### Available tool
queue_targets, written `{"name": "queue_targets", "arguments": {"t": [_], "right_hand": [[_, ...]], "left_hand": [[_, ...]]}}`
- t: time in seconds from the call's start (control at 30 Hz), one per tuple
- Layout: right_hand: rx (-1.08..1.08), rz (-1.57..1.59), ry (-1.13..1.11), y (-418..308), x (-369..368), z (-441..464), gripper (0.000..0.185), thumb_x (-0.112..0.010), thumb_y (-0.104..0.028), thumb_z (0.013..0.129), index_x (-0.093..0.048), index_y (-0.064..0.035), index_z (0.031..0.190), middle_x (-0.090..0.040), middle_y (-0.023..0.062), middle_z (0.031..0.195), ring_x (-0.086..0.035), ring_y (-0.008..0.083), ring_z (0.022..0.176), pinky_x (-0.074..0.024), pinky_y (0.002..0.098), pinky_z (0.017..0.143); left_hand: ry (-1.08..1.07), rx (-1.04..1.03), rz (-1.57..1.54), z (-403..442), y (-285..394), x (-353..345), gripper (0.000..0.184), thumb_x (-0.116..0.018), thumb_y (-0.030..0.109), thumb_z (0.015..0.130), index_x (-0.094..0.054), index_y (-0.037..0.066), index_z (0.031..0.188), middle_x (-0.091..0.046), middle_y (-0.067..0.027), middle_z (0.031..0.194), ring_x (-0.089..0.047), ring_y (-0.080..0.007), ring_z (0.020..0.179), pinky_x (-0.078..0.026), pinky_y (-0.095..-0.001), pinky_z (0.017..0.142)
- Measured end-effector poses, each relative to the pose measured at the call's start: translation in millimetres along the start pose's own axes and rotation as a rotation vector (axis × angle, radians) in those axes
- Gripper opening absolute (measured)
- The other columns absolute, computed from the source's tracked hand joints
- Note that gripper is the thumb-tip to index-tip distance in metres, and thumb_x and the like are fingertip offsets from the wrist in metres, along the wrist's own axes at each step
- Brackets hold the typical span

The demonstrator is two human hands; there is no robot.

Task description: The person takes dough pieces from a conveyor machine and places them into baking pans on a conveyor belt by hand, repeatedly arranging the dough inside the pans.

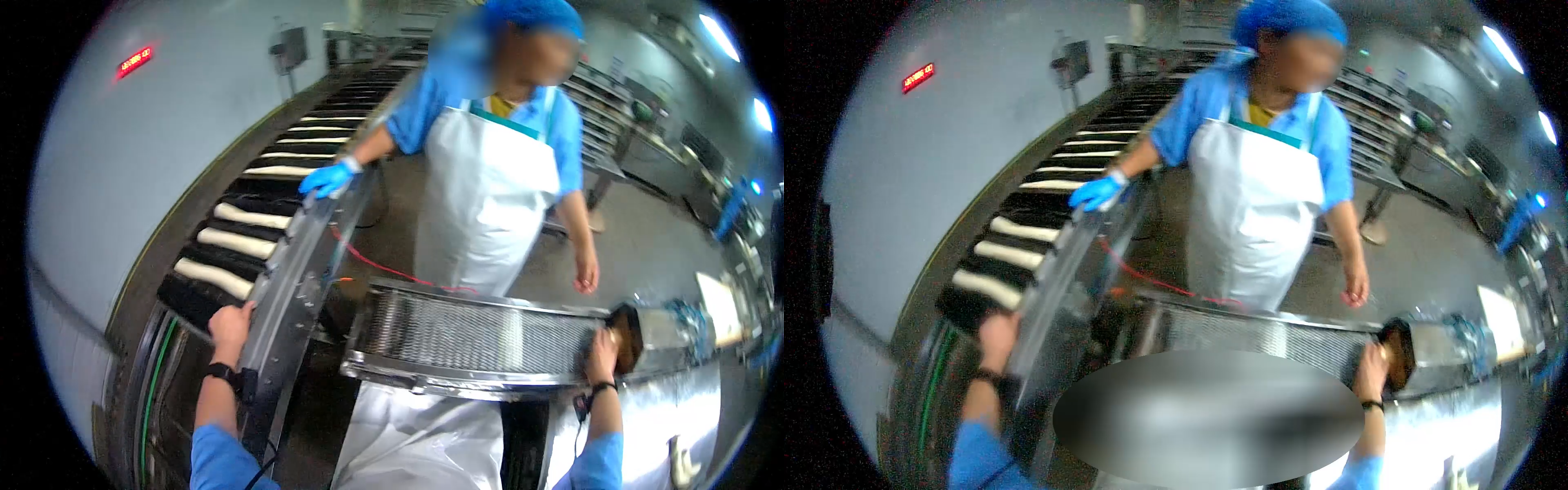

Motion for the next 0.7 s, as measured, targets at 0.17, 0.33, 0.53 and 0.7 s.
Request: {"name": "queue_targets", "arguments": {"t": [0.17, 0.33, 0.53, 0.7], "right_hand": [[0.038, -0.260, -0.097, 5, 16, 11, 0.028, -0.065, -0.014, 0.077, -0.061, -0.0130, 0.104, -0.059, 0.0052, 0.109, -0.051, 0.0235, 0.111, -0.0415, 0.0427, 0.089], [-0.074, -0.201, -0.093, 12, 21, -4, 0.013, -0.064, -0.015, 0.077, -0.066, -0.0113, 0.090, -0.061, 0.0127, 0.101, -0.056, 0.0290, 0.104, -0.0451, 0.0423, 0.085], [-0.007, 0.403, -0.188, -39, 94, 2, 0.032, -0.073, -0.012, 0.064, -0.064, -0.0038, 0.094, -0.066, 0.0193, 0.089, -0.065, 0.0355, 0.085, -0.0507, 0.0373, 0.073], [0.100, 1.414, -0.114, -136, 254, 6, 0.033, -0.066, -0.003, 0.069, -0.059, -0.0007, 0.102, -0.062, 0.0009, 0.082, -0.060, 0.0116, 0.073, -0.0507, 0.0258, 0.066]], "left_hand": [[0.063, -0.067, -0.042, -7, 18, 25, 0.065, -0.049, 0.055, 0.090, -0.070, -0.003, 0.070, -0.065, -0.0237, 0.072, -0.066, -0.0386, 0.070, -0.051, -0.0461, 0.063], [0.072, -0.067, -0.065, -10, 24, 35, 0.062, -0.049, 0.055, 0.091, -0.070, 0.000, 0.072, -0.066, -0.0225, 0.075, -0.067, -0.0368, 0.072, -0.053, -0.0451, 0.065], [-0.043, 0.062, -0.259, -13, 20, 47, 0.063, -0.056, 0.059, 0.084, -0.071, -0.001, 0.071, -0.067, -0.0202, 0.073, -0.067, -0.0341, 0.070, -0.053, -0.0418, 0.065], [-0.017, 0.122, -0.377, -16, 11, 53, 0.072, -0.056, 0.068, 0.078, -0.069, -0.001, 0.063, -0.063, -0.0192, 0.062, -0.064, -0.0335, 0.060, -0.051, -0.0431, 0.056]]}}
Point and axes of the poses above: each hand's wrist, its own z-axis towards the middle knuckle, its own x-axis out of the back of the hand, y = z × x, the point moved 5 cm from there along z, towards the middle knuckle
